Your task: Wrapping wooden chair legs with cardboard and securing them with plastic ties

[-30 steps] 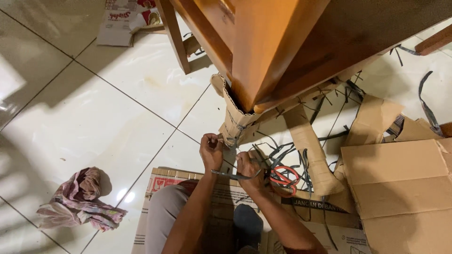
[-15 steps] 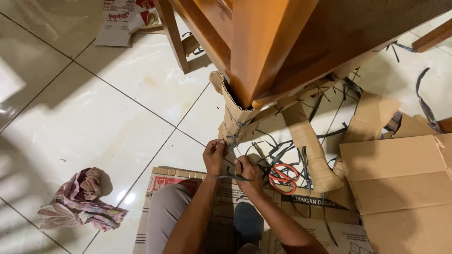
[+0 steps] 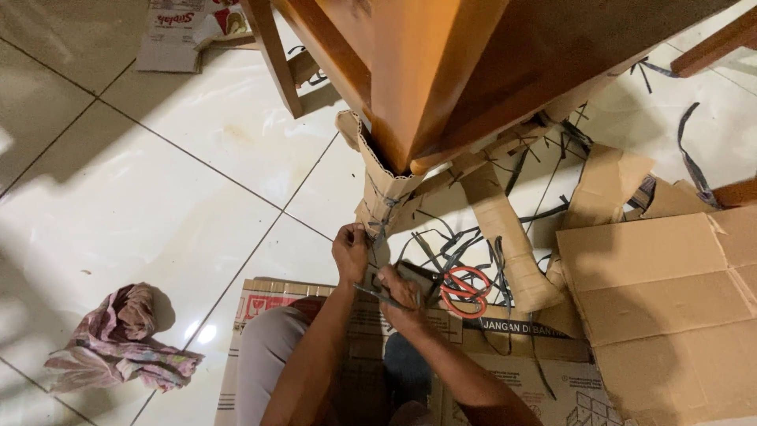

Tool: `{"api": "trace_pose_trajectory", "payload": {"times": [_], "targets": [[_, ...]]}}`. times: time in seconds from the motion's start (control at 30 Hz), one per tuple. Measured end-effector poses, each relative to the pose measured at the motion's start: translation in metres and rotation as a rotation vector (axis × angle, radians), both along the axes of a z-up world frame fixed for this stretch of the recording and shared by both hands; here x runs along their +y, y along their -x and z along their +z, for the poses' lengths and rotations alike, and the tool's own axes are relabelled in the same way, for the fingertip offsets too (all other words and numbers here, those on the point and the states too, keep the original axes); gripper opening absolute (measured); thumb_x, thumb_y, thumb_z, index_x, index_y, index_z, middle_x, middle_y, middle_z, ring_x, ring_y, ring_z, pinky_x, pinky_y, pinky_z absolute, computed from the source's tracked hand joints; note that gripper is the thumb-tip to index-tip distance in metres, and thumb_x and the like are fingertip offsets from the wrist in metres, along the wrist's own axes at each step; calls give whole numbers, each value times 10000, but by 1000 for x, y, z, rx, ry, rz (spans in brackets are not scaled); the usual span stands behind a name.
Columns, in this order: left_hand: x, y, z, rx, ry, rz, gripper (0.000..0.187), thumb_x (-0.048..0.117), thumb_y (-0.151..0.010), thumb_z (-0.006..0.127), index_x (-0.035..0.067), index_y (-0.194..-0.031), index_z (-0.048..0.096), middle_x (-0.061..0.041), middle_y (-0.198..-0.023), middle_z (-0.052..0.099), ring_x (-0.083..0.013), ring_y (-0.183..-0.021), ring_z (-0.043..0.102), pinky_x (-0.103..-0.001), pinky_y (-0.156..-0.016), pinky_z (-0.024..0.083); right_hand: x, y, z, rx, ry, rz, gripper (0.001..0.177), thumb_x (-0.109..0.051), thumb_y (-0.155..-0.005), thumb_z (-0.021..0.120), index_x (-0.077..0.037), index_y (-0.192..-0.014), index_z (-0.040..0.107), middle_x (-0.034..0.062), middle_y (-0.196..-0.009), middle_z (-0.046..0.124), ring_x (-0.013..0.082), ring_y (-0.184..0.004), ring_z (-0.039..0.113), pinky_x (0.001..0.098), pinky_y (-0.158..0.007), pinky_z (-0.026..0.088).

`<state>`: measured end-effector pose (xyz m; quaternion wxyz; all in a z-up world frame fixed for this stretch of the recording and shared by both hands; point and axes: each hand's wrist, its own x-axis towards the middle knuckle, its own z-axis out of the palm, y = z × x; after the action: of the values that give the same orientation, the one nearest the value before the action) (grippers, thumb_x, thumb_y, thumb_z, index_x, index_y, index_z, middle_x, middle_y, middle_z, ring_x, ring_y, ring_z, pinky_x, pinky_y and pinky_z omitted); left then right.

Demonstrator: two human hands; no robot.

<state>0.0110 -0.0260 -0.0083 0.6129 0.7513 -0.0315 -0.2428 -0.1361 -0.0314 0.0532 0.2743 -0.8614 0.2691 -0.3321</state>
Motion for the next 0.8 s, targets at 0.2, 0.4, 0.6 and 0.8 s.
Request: {"api": "trace_pose_trajectory", "payload": {"times": [0.2, 0.4, 0.6, 0.8], "targets": [[10, 18, 52, 266, 250, 131, 183, 204, -936, 658, 27, -945, 614, -96, -731, 569, -185, -658, 523, -345, -601, 472, -7, 16, -42, 351, -226, -40, 233, -392, -1032, 450, -286, -1014, 657, 104, -827, 747, 380, -817, 740, 539, -701, 589], [19, 50, 40, 554, 377, 172, 203, 55, -929, 647, -14, -1110, 585, -51, -857, 549, -163, -750, 650, -306, -714, 621, -10, 38, -25, 106, -323, 105, 414, -120, -967, 524, -267, -1314, 694, 141, -809, 762, 390, -751, 728, 494, -689, 589], [22, 61, 42, 525, 336, 120, 140, 28, -919, 624, -17, -1049, 646, -13, -832, 568, -116, -720, 637, -235, -668, 611, -43, 91, -49, 158, -9, -98, 471, -127, -842, 606, -450, -1167, 716, -136, -718, 760, 130, -717, 736, 283, -790, 570], [33, 80, 27, 378, 231, 68, 114, 66, -966, 591, 64, -984, 703, -53, -881, 628, -98, -736, 486, -284, -650, 466, -74, 121, -30, -55, -134, -266, 193, -16, -856, 627, -206, -860, 664, 37, -1011, 795, 299, -962, 738, 367, -851, 560]]}}
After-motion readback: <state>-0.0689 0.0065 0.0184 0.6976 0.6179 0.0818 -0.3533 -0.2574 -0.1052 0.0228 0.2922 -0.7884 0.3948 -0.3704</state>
